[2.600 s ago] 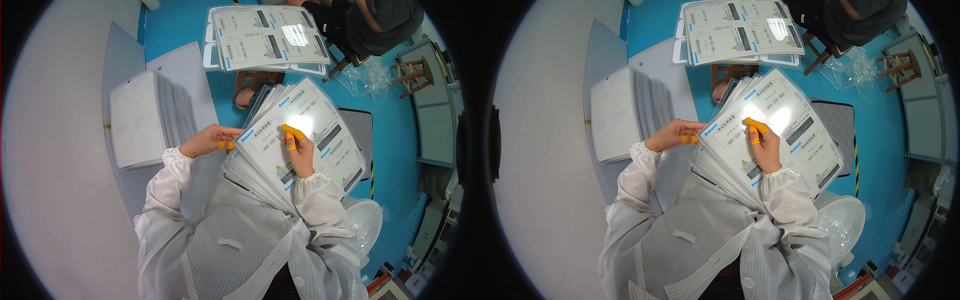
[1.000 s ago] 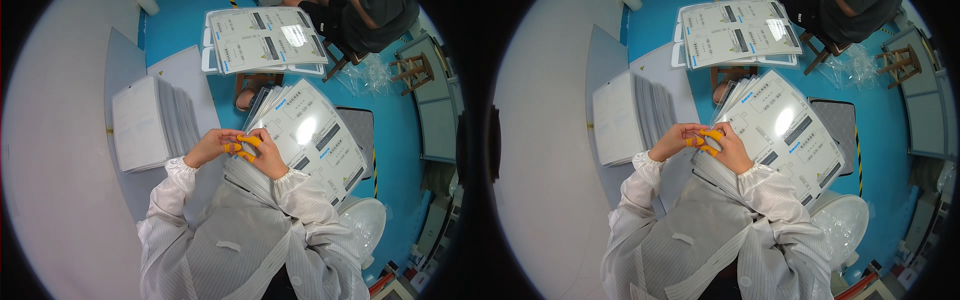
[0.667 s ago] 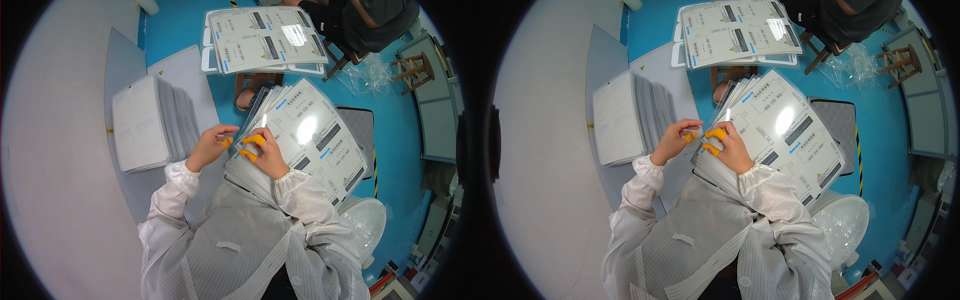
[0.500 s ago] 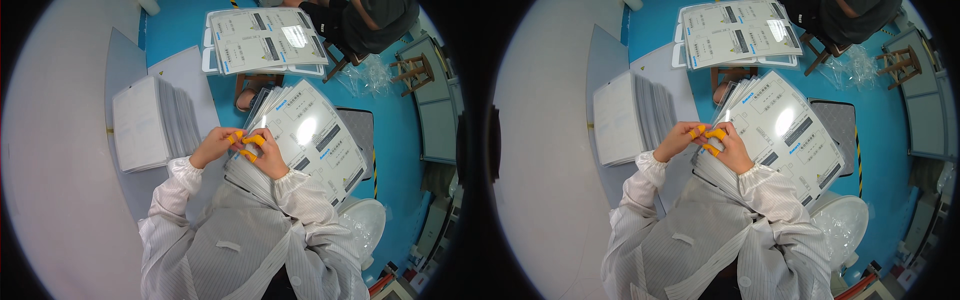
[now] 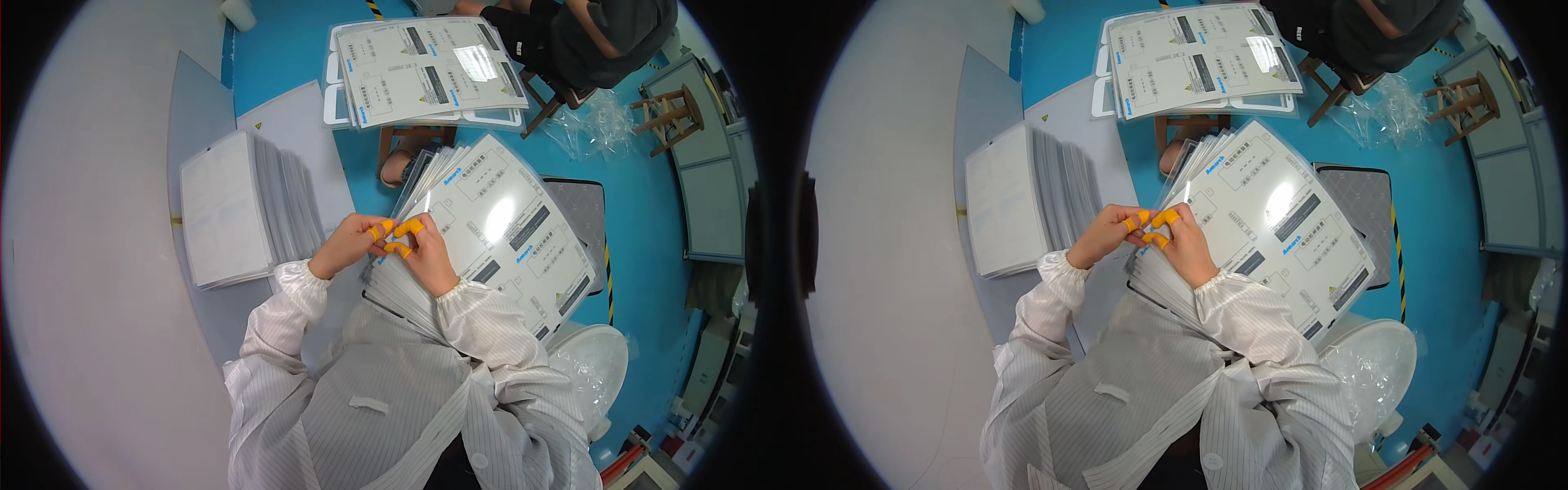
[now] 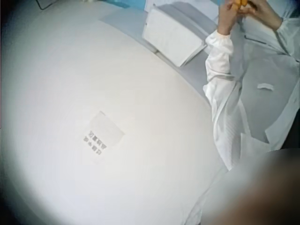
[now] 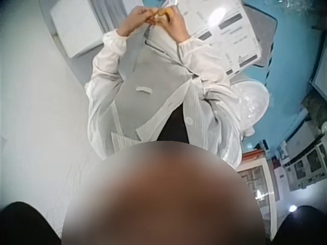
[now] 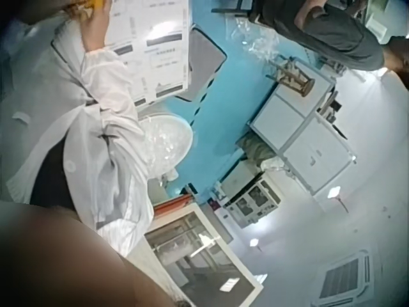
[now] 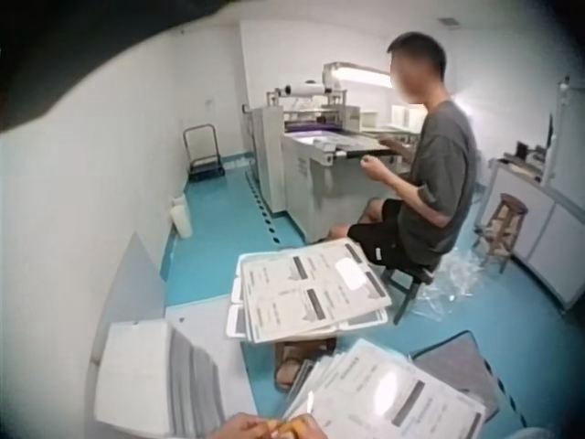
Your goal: Unpacking technical sheets from plastic protective sleeves and stacking them in an electronics manufacturing environment.
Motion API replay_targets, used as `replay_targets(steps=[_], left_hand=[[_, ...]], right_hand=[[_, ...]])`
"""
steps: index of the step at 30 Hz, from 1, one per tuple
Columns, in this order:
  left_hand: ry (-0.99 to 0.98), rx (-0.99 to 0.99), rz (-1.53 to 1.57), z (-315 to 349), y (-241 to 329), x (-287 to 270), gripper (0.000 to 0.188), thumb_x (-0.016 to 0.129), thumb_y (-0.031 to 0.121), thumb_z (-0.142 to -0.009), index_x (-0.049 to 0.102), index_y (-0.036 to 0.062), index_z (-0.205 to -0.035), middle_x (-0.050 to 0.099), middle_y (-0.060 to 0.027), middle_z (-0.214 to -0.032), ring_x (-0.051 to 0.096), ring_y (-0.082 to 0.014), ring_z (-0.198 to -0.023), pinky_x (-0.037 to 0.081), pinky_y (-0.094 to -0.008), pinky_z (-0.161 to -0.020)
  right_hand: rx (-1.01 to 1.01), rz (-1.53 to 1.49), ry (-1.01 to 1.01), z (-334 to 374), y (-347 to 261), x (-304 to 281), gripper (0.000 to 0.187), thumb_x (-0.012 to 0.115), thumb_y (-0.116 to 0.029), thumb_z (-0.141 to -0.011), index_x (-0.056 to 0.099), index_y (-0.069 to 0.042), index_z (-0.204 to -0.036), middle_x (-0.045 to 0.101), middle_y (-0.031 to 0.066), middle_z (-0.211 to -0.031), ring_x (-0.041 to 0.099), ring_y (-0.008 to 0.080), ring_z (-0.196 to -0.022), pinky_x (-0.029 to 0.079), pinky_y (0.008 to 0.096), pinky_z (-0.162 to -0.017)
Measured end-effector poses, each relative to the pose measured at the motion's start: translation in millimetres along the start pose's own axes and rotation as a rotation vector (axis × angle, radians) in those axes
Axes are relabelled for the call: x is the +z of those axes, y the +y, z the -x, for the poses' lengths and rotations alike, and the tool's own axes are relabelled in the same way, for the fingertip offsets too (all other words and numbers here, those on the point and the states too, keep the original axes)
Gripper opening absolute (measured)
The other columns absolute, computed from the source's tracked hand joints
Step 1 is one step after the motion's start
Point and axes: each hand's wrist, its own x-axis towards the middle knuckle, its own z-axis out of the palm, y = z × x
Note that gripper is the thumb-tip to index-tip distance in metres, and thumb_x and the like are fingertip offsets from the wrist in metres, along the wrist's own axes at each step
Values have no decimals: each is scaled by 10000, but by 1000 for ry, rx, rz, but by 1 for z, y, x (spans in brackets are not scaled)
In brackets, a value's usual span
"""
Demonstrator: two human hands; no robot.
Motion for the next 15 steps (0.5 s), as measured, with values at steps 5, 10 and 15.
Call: replay_targets(steps=[5,10,15], left_hand=[[-7,17,14,2,2,-1,288,445,135,-919,567,12,-1149,627,-91,-951,639,-135,-760,524,-227,-707],[-24,33,-123,5,6,-2,273,484,66,-892,576,42,-1148,623,-88,-997,630,-128,-775,527,-222,-710],[-16,10,-40,6,5,-5,274,484,35,-885,576,31,-1143,624,-89,-1008,625,-123,-776,527,-219,-707]], right_hand=[[-18,-56,124,0,11,2,213,666,37,-688,558,28,-871,457,85,-856,500,176,-648,421,264,-576],[-47,-34,-11,7,0,-2,173,616,34,-726,559,23,-889,474,77,-872,511,181,-683,422,256,-609],[84,-698,109,13,5,-37,191,495,-99,-835,536,-27,-1007,557,90,-1022,518,186,-962,378,316,-908]])
